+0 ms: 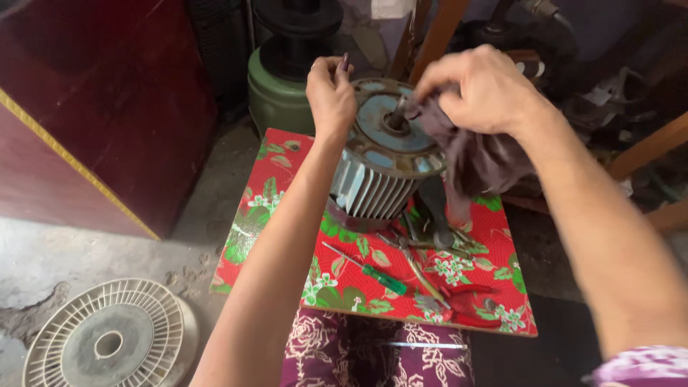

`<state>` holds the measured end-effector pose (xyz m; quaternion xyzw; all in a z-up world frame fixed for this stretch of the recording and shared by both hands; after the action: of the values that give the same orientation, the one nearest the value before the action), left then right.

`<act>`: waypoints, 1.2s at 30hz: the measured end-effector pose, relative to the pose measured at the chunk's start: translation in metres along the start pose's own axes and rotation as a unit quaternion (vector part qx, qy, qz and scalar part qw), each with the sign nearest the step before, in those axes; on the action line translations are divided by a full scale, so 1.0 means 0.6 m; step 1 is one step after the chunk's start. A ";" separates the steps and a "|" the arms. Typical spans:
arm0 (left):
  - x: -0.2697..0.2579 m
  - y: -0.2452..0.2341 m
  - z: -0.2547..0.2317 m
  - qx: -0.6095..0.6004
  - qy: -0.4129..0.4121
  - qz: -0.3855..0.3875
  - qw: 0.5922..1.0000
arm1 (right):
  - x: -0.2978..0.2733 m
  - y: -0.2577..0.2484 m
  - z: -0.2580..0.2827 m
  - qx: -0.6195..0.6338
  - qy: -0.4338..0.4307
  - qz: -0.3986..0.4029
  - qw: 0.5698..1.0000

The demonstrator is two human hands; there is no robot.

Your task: The person disassembles and reassembles an electric motor housing on a table, removing small internal fasteners with a cloth and a screwdriver, wiping parts, and fitting a metal top bracket.

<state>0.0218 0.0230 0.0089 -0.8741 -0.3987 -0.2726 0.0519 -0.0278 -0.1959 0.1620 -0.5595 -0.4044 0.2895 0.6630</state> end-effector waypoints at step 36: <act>-0.007 0.005 -0.019 0.082 0.057 0.068 0.993 | -0.016 0.086 0.031 -0.008 0.062 0.058 0.996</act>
<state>0.0166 0.0147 0.0168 -0.8751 -0.3559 -0.2841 0.1639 -0.0454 -0.1838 0.1107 -0.6043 -0.3320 0.2885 0.6644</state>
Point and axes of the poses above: each hand's wrist, its own x-axis towards the middle knuckle, its own y-axis out of the palm, z = x × y, the point moved 2 cm from there along x, towards the middle knuckle, and after that the axes turned 9 degrees about x, right-handed, at the moved point
